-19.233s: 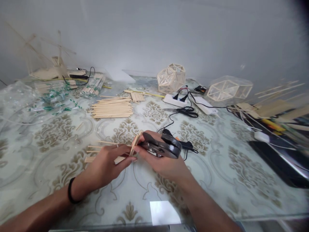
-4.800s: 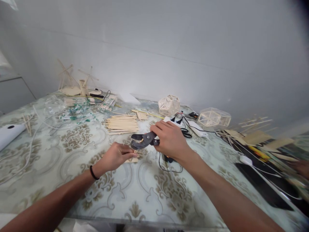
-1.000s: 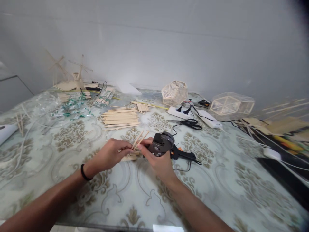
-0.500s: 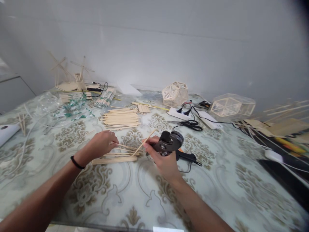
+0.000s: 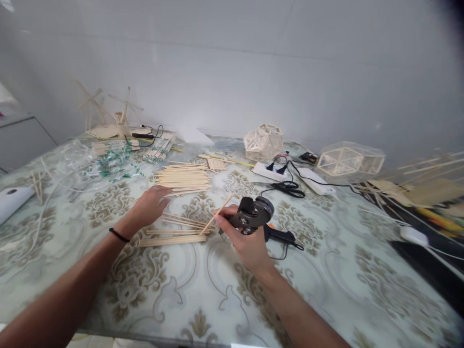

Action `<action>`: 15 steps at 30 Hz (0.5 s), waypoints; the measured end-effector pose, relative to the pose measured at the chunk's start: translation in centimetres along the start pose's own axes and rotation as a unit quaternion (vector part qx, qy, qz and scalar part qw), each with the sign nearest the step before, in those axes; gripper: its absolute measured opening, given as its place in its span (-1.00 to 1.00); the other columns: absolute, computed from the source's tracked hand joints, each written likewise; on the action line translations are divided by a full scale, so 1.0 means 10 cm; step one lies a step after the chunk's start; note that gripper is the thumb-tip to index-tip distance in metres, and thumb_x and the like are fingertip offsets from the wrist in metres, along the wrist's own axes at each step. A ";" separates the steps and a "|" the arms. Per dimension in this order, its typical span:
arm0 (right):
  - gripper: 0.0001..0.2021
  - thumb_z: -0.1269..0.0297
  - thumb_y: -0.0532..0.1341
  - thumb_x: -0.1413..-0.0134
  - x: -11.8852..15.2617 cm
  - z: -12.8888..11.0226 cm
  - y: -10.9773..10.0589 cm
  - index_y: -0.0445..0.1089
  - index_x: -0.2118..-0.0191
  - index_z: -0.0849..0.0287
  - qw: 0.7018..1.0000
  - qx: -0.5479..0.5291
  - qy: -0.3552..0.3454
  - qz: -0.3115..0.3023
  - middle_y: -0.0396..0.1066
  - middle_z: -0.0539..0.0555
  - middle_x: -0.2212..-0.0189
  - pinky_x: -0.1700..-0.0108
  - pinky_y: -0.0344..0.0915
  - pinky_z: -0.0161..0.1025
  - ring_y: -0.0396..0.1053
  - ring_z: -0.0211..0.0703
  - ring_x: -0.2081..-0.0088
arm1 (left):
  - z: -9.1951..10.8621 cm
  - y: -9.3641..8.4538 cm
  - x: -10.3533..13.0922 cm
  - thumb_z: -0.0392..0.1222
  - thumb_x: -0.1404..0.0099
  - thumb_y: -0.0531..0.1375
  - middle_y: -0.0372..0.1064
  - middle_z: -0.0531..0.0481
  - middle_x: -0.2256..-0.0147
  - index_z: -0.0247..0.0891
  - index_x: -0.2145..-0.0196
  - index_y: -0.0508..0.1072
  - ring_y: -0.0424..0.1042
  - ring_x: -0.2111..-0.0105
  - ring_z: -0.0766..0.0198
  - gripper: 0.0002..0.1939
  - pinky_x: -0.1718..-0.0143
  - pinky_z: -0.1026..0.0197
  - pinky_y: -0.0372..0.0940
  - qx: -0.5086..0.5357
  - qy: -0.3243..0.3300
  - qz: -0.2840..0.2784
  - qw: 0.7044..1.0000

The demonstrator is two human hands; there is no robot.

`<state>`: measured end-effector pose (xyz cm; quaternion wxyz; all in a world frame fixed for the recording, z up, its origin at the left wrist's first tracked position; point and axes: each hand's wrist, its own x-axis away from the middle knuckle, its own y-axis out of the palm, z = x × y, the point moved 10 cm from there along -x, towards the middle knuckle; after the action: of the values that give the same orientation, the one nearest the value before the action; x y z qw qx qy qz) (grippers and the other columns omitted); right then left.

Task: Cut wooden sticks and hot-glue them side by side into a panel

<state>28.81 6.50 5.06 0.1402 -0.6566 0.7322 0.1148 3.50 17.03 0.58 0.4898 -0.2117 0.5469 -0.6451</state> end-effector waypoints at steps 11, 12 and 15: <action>-0.89 0.20 0.44 -0.10 -0.02 0.00 -0.03 0.63 0.33 0.10 1.000 0.015 0.003 0.003 0.66 0.09 0.35 0.12 0.54 -0.06 0.59 -0.02 0.29 | -0.13 0.08 0.03 -0.06 -0.52 0.28 0.47 -0.18 -0.15 -0.25 -0.16 0.48 0.54 -0.06 0.03 -0.65 -0.08 -0.12 0.52 -0.015 -0.064 -0.068 0.995; -0.89 0.20 0.44 -0.10 -0.02 0.00 -0.03 0.63 0.33 0.10 1.000 0.015 0.003 0.004 0.66 0.09 0.35 0.12 0.54 -0.06 0.59 -0.02 0.30 | -0.16 0.08 0.03 -0.06 -0.53 0.28 0.47 -0.18 -0.14 -0.25 -0.16 0.48 0.54 -0.05 0.04 -0.65 -0.07 -0.12 0.52 -0.014 -0.076 -0.073 0.994; -0.90 0.20 0.43 -0.11 -0.02 0.01 -0.03 0.62 0.32 0.10 1.000 0.014 0.005 0.004 0.66 0.08 0.34 0.12 0.54 -0.06 0.59 -0.03 0.30 | -0.26 0.06 0.06 -0.05 -0.52 0.28 0.47 -0.17 -0.13 -0.26 -0.16 0.48 0.55 -0.03 0.04 -0.65 -0.05 -0.10 0.53 -0.008 -0.111 -0.080 0.990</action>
<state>29.14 6.69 5.07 0.1450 -0.6520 0.7372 0.1020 1.33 17.86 -0.93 0.4926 -0.3291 0.4750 -0.6507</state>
